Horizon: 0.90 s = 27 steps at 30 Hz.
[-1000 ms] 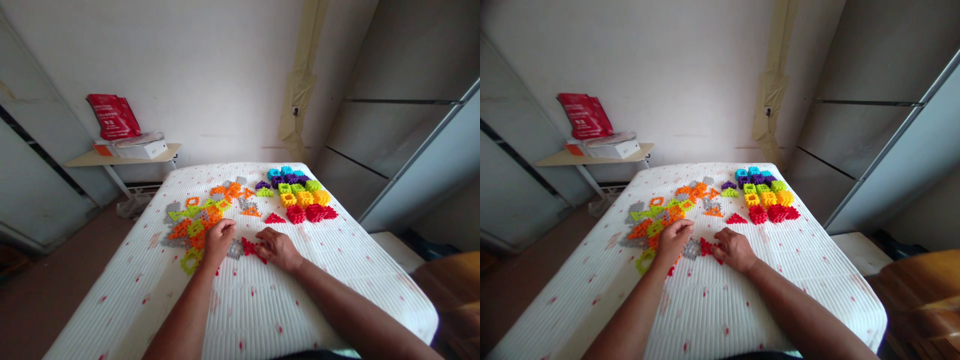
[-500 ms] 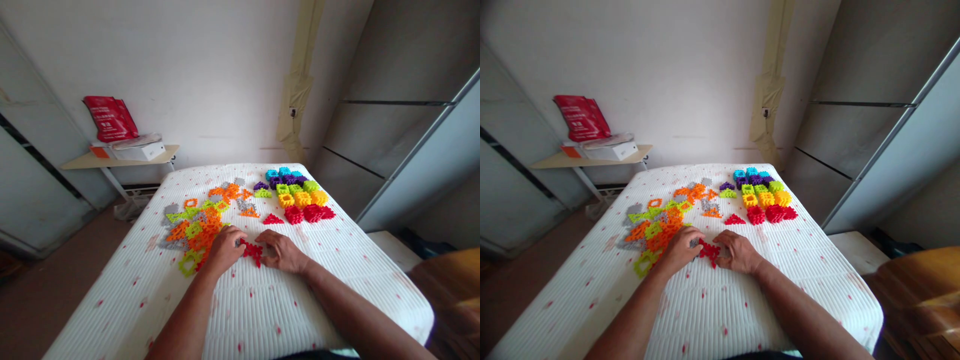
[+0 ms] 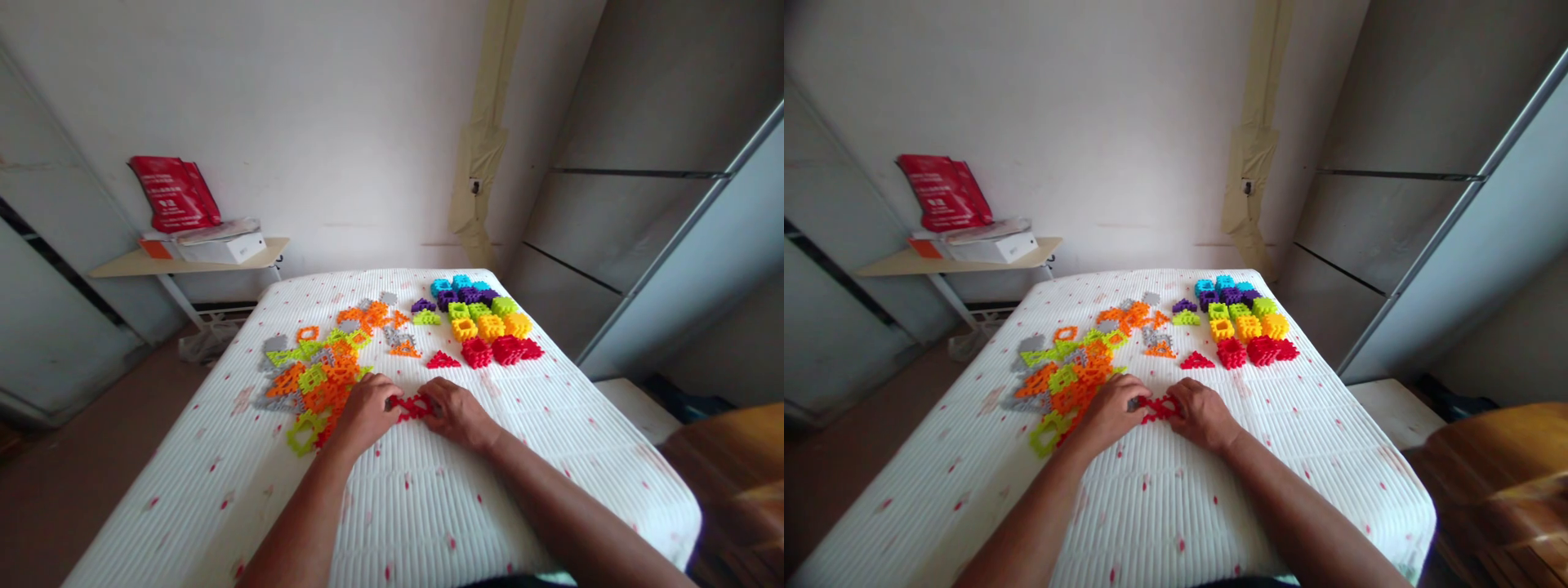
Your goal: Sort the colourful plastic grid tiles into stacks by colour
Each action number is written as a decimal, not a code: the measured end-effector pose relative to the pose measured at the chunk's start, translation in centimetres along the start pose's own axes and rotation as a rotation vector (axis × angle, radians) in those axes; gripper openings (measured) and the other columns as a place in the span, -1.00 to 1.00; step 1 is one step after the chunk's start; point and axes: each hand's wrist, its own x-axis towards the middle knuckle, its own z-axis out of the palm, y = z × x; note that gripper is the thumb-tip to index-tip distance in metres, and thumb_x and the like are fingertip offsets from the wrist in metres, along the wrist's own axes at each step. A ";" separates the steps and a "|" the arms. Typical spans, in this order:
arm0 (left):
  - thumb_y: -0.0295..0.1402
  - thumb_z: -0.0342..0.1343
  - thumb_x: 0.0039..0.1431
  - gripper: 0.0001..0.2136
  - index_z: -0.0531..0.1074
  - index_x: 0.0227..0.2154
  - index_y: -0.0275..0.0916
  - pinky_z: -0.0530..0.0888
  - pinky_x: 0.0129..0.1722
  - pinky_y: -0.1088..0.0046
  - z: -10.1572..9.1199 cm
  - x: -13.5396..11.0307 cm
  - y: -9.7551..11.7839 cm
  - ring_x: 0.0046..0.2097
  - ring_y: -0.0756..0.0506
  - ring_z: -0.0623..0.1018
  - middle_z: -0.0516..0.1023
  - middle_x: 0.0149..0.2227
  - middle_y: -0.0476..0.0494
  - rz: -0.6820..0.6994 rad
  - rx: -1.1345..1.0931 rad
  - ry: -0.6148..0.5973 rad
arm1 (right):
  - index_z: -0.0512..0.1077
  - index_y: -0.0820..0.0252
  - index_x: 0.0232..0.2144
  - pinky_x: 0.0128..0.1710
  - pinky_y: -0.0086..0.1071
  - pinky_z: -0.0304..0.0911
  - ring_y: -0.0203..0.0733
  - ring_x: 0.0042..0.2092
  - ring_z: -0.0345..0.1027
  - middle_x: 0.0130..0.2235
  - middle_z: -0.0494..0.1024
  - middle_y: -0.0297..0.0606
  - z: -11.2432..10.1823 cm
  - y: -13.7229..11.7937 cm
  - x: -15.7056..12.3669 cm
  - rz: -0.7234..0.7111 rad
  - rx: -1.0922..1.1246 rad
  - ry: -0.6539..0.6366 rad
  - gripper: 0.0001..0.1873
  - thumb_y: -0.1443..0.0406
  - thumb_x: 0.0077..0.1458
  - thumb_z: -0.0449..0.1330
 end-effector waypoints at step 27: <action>-0.49 0.14 -0.08 -0.83 0.52 -0.40 -0.14 0.36 -0.13 0.39 0.4 -0.1 -0.5 -0.20 -0.07 0.44 0.52 -0.31 -0.04 -0.003 -0.030 0.039 | 0.40 0.21 -0.24 -0.26 -0.44 0.22 -0.22 -0.26 0.37 -0.27 0.49 -0.19 -1.7 3.0 1.3 0.156 -0.096 0.223 -0.75 0.49 0.04 0.04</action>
